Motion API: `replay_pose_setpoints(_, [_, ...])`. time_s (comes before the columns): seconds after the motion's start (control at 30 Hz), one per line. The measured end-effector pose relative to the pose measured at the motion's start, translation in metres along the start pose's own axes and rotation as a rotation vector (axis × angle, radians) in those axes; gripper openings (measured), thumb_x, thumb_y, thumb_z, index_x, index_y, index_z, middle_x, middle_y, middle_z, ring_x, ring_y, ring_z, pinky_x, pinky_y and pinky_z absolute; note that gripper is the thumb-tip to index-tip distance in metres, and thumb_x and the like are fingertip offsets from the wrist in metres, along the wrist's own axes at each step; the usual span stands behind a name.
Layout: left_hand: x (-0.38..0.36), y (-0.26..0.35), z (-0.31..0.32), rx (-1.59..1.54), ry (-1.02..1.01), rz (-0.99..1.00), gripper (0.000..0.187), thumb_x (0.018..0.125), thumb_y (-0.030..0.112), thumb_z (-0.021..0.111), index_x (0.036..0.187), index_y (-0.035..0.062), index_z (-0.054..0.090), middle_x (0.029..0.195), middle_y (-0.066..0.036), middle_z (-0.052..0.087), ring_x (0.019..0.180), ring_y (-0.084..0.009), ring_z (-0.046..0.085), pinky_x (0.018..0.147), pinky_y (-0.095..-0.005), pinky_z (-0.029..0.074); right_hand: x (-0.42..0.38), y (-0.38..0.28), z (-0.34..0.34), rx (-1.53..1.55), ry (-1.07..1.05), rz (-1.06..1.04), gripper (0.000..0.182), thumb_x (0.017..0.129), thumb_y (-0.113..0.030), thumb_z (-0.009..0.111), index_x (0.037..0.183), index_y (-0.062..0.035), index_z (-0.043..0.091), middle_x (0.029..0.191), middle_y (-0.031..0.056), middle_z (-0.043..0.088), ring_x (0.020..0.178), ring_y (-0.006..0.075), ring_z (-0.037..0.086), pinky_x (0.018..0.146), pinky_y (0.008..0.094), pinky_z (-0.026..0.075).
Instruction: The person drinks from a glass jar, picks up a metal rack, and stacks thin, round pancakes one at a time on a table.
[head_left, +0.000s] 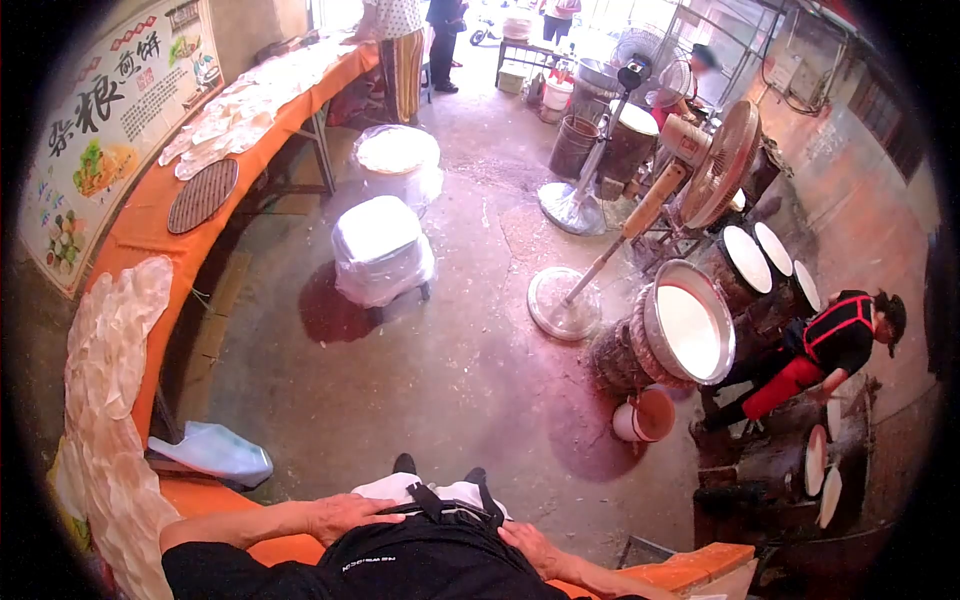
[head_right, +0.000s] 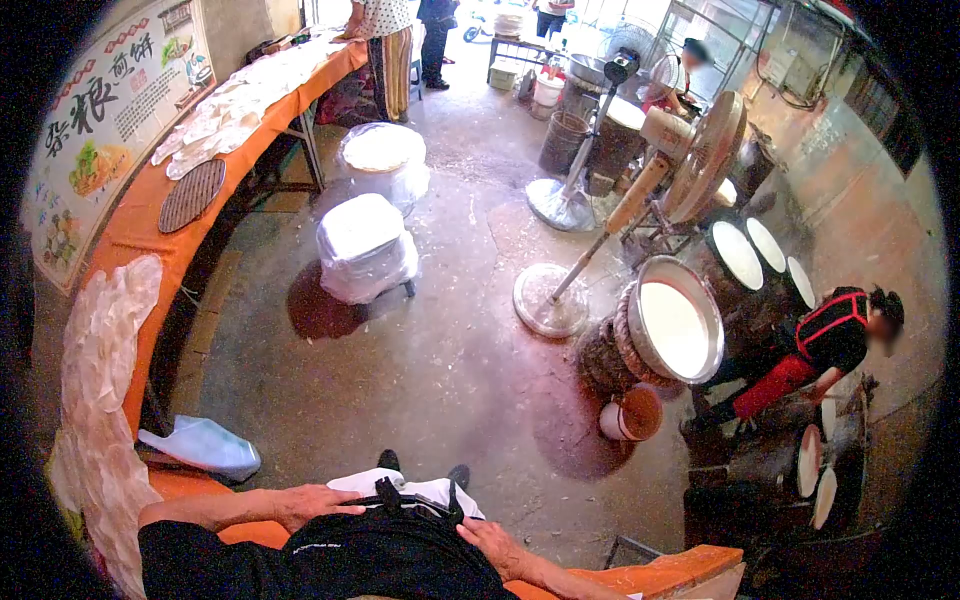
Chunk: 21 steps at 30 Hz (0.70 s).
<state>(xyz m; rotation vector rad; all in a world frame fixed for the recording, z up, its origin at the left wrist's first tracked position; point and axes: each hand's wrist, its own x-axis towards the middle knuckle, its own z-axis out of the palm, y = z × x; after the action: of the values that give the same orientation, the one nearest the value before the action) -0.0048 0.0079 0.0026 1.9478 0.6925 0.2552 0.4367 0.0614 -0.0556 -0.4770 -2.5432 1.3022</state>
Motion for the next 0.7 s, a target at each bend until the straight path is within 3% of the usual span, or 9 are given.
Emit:
replay_pose_setpoints(0.17, [-0.001,-0.002,0.001,0.002,0.01,0.006,0.105,0.07,0.041,0.076,0.156,0.022,0.02,0.154,-0.028,0.026,0.137,-0.0446,0.036,0.107,-0.051,0.035,0.002,-0.001,-0.003,-0.002,-0.006,0.002,0.087,0.078,-0.039,0.066,0.149,-0.0025,0.03,0.141,0.0281,0.042,0.127,0.0441,0.045,0.102,0.0528,0.036])
replay_pose_setpoints(0.27, [0.0,-0.001,-0.001,0.018,-0.007,-0.011,0.105,0.07,0.041,0.076,0.156,0.0223,0.02,0.154,-0.028,0.026,0.136,-0.0447,0.037,0.106,-0.0507,0.036,-0.006,0.01,0.007,0.04,-0.017,0.022,0.095,0.077,-0.047,0.067,0.152,-0.0031,0.028,0.149,0.0297,0.034,0.135,0.0429,0.039,0.107,0.051,0.032])
replay_pose_setpoints(0.37, [-0.001,-0.003,-0.002,0.002,-0.008,-0.008,0.103,0.072,0.046,0.078,0.156,0.0191,0.023,0.154,-0.027,0.026,0.136,-0.0441,0.038,0.107,-0.0507,0.035,-0.007,0.013,0.009,0.029,-0.019,0.026,0.095,0.076,-0.047,0.068,0.151,-0.0038,0.028,0.148,0.0296,0.035,0.134,0.0432,0.039,0.107,0.051,0.032])
replay_pose_setpoints(0.7, [-0.002,-0.007,-0.002,0.006,-0.03,-0.023,0.11,0.067,0.044,0.081,0.156,0.0196,0.021,0.155,-0.026,0.024,0.138,-0.0432,0.036,0.108,-0.0506,0.035,-0.003,0.011,0.004,0.044,-0.047,0.054,0.099,0.074,-0.046,0.07,0.152,-0.0047,0.028,0.149,0.029,0.034,0.135,0.0428,0.038,0.108,0.0498,0.032])
